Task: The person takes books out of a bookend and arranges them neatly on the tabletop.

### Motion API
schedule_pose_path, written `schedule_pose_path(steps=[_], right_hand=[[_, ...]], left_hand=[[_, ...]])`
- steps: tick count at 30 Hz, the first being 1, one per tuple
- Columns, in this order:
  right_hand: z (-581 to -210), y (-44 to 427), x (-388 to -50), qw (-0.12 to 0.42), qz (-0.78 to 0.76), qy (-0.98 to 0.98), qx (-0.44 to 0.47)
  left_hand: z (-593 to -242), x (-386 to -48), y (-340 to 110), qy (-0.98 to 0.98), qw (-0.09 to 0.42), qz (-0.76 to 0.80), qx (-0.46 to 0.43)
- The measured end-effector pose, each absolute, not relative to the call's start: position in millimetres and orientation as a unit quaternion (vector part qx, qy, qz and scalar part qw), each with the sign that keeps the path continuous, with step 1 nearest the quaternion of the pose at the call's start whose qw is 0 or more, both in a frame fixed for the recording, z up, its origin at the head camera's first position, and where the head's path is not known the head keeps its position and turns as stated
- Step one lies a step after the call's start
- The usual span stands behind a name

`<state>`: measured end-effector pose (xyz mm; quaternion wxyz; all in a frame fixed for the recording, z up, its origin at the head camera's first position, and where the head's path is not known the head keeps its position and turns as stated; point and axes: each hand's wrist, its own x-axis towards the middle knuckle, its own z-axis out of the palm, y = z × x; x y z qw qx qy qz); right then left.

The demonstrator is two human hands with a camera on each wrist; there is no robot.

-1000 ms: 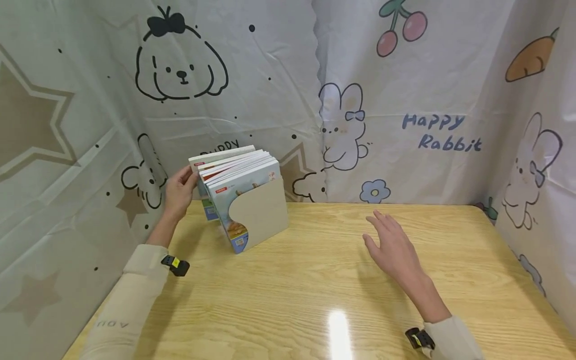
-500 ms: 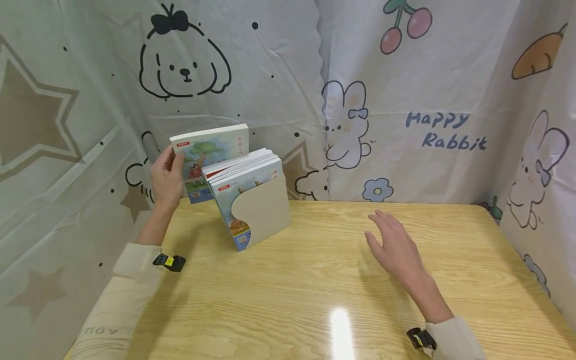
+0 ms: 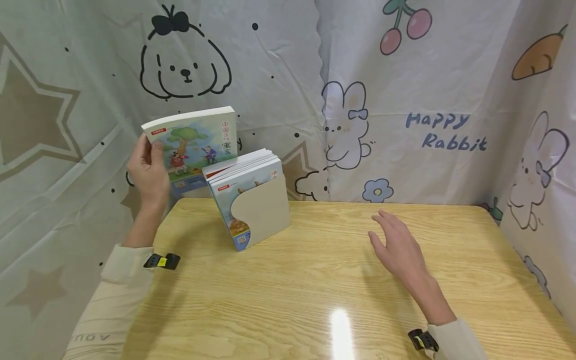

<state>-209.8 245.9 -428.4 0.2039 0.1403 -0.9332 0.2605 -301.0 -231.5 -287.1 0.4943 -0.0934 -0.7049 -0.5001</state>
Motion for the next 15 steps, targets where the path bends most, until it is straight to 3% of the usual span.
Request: schedule_pose_path(steps=[15], right_hand=[[-431.1, 244.8, -211.6, 0.222, 0.27, -0.927, 0.136]], left_hand=[[-254.2, -271.3, -221.4, -0.621, 0.584, -0.517, -0.083]])
